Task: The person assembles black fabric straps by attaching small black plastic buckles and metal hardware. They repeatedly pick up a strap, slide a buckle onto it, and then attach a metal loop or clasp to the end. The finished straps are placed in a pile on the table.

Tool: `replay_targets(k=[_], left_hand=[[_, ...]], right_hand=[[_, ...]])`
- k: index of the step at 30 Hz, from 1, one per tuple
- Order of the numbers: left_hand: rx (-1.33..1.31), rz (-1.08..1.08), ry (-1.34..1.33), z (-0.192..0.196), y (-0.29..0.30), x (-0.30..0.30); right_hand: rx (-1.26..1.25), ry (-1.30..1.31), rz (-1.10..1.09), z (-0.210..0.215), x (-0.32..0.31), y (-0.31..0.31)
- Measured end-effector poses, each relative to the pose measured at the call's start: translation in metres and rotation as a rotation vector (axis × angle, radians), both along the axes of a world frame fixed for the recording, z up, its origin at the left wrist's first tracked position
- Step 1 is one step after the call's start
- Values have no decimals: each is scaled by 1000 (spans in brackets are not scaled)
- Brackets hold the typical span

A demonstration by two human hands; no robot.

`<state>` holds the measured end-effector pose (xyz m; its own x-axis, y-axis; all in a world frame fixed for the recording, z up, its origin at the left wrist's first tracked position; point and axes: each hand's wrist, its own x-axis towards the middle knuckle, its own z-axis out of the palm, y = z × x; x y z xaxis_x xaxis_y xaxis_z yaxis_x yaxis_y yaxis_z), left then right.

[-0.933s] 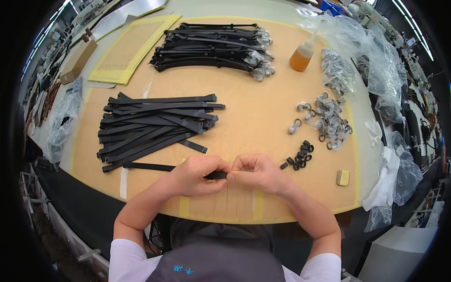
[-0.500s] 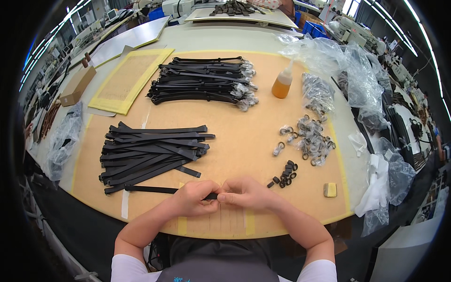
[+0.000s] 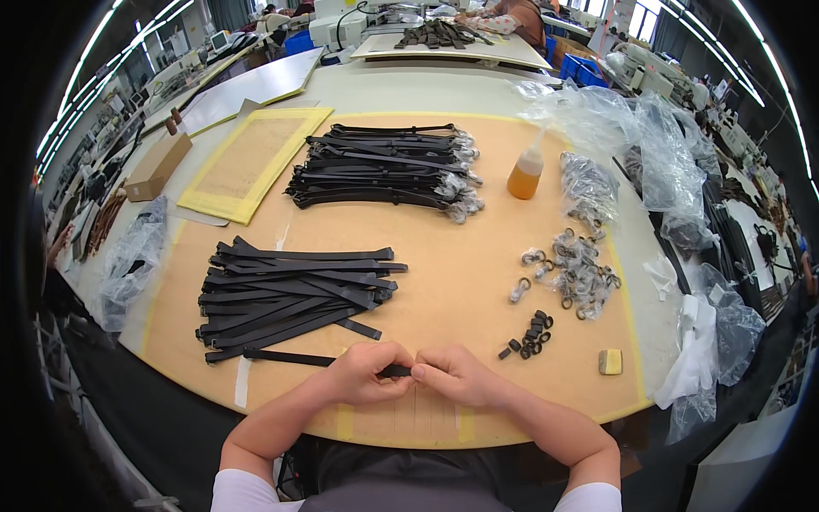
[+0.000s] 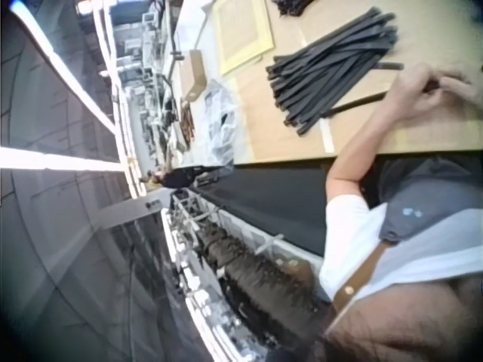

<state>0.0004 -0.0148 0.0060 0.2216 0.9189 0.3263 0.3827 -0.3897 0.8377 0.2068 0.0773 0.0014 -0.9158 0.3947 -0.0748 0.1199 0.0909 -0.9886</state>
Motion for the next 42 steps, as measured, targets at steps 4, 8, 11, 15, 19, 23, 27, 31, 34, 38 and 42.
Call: replay_targets(k=[4,8,11,15,19,23,27,31,34,38,42], left_hand=[[-44,-61,7,0,-4,-5],[-107,-96,-51,-4,-6,-4],[-138,-128,-85,0,-5,-5],[-164,-145,-89,4,-10,-5],[-140,-168,-147,2,-7,-2],[-138,-202,-188,-2,-2,-1],[-231,-234,-227,5,-1,-2],[-328,-166,-187,6,-1,-6],[-360,-159,-151,7,0,-11],[-331,-234,-153,4,2,-12],[-423,-349,-217,4,0,-8]], right_hand=[[-10,-23,-49,-5,-2,-3],[-43,-18,-161,0,-3,-13],[-36,51,-202,-11,-3,-18],[-79,97,-219,-9,-4,-26],[-135,125,-219,-6,-2,-29],[-172,142,-225,-2,1,-33],[-163,88,-200,1,2,-29],[-120,23,-116,7,4,-15],[-83,-8,-12,14,13,1],[0,22,63,10,13,8],[67,-24,164,8,14,10]])
